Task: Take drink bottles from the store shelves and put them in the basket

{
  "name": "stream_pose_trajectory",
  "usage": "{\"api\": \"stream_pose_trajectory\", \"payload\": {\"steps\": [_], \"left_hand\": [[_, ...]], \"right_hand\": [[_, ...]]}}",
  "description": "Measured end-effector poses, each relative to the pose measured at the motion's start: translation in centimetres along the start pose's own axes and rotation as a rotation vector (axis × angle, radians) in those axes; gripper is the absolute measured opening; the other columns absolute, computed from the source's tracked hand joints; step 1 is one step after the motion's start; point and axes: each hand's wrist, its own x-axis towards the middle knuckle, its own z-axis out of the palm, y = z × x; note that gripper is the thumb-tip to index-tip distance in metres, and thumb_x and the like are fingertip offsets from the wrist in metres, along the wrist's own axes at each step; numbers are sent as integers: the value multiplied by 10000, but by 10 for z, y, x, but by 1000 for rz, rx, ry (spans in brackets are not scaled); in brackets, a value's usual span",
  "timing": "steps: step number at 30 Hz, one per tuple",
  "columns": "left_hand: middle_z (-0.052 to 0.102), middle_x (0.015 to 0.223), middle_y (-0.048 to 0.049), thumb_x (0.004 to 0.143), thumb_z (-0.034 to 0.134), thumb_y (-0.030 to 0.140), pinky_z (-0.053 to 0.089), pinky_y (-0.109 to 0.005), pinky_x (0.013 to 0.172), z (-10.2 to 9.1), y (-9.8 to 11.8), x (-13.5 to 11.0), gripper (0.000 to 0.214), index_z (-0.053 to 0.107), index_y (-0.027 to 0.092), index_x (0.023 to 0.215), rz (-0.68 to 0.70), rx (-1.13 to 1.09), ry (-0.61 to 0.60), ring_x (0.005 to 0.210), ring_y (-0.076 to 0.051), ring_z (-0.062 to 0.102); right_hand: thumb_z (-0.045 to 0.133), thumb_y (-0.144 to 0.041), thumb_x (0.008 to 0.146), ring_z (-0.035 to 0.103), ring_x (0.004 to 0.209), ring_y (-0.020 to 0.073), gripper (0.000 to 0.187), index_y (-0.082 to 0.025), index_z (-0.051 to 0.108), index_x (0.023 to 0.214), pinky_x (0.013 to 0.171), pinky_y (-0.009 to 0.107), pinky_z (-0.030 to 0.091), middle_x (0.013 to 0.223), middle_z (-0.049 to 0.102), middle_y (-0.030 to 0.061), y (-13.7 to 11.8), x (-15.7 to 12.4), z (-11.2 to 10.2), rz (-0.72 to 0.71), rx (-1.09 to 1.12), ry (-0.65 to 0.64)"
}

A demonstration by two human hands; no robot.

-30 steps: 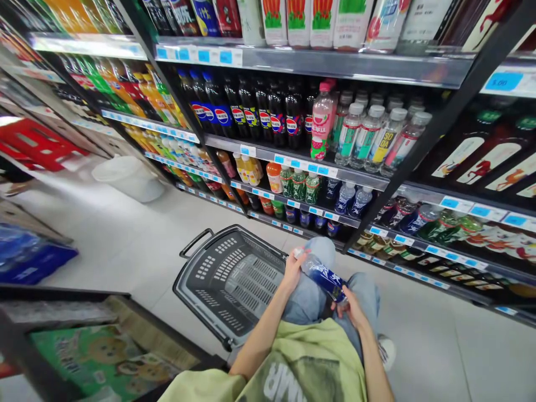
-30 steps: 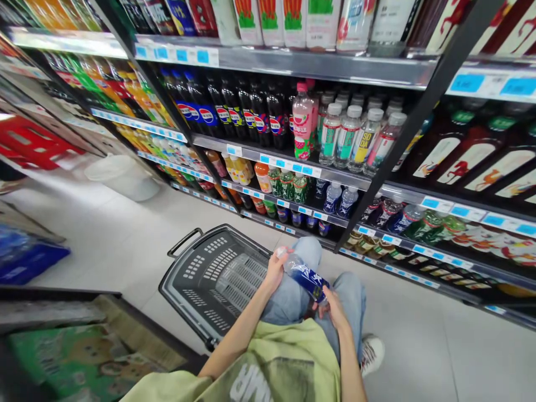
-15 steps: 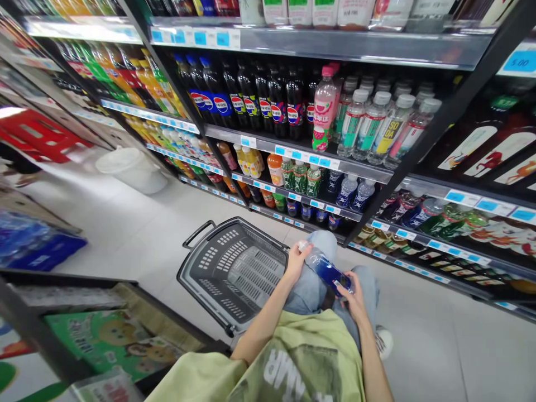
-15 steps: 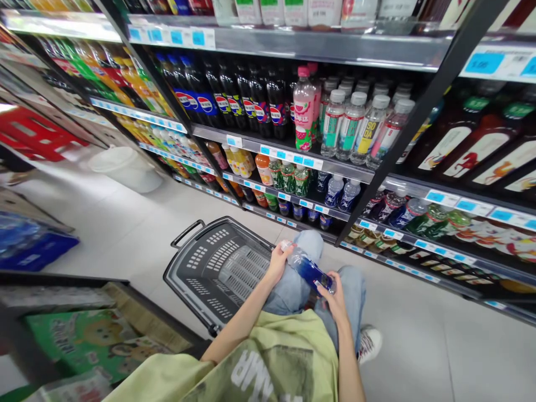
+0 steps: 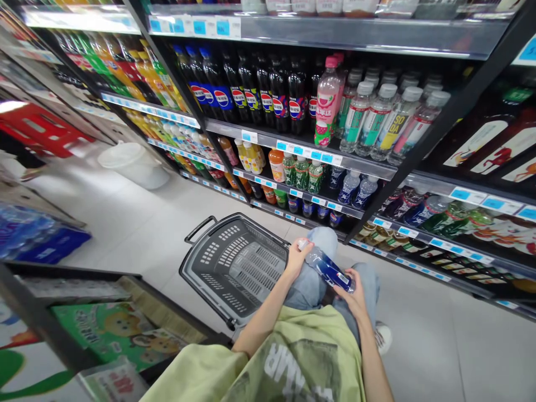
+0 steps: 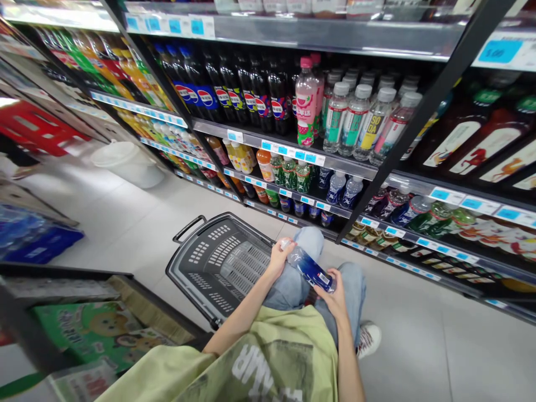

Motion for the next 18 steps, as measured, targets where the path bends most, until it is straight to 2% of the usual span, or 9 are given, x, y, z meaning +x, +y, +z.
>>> {"api": "stream_pose_trajectory", "payload": {"steps": [3,5,6,8,11,13,14,16,18], "left_hand": [[677,759,0,590,943,498,452,-243,654,1,2,-1,484,730,166,869,21,27,-10,680,-134,579],[643,718,15,591,937,481,425,-240,634,3,4,-2,443,723,169,821,33,54,-5,654,-125,542],[631,704,17,592,934,479,418,-242,632,3,5,-3,432,717,169,800,34,63,1,648,-125,534],[615,684,21,590,931,485,412,-249,636,3,5,-3,430,704,169,773,28,71,16,641,-127,527],[599,671,28,586,930,504,407,-251,636,3,4,-3,452,698,167,778,13,67,32,630,-125,519],[596,667,32,595,926,512,408,-249,634,3,2,-2,457,702,167,796,-5,64,35,624,-121,515],[599,668,32,602,923,514,410,-247,635,2,2,-1,456,706,167,805,-15,62,34,626,-121,518],[615,680,24,613,920,510,419,-243,637,3,1,0,450,719,165,819,-30,62,29,638,-123,531],[640,698,10,606,926,499,428,-241,637,4,1,2,445,738,159,824,-35,69,33,651,-129,547]], "right_hand": [[869,-565,722,663,491,215,646,-284,512,1182,417,303,493,838,724,3,1,4,-5,193,154,-103],[841,-620,732,648,459,222,624,-275,528,1147,402,308,479,769,713,-3,-1,7,-8,261,194,-147],[847,-622,726,682,515,239,626,-277,542,1150,423,318,504,815,731,13,-2,9,-8,264,192,-151],[891,-570,698,762,771,286,648,-290,572,1188,544,355,594,1042,763,57,-4,10,-8,167,149,-101],[988,-406,585,688,1202,327,759,-280,607,1230,914,436,628,1300,713,95,-6,8,-6,-120,15,0],[1003,-352,554,661,1242,321,758,-255,630,1206,1022,449,586,1292,715,102,-6,5,-4,-219,-65,39],[1000,-353,562,681,1190,312,733,-250,639,1191,981,433,605,1265,722,100,-5,4,-4,-212,-86,47],[986,-388,594,736,971,284,696,-256,638,1182,739,371,646,1169,742,83,-3,3,-4,-117,-68,41],[965,-439,626,726,702,245,703,-265,612,1208,498,312,570,999,758,49,1,4,-6,29,3,-2]]}}
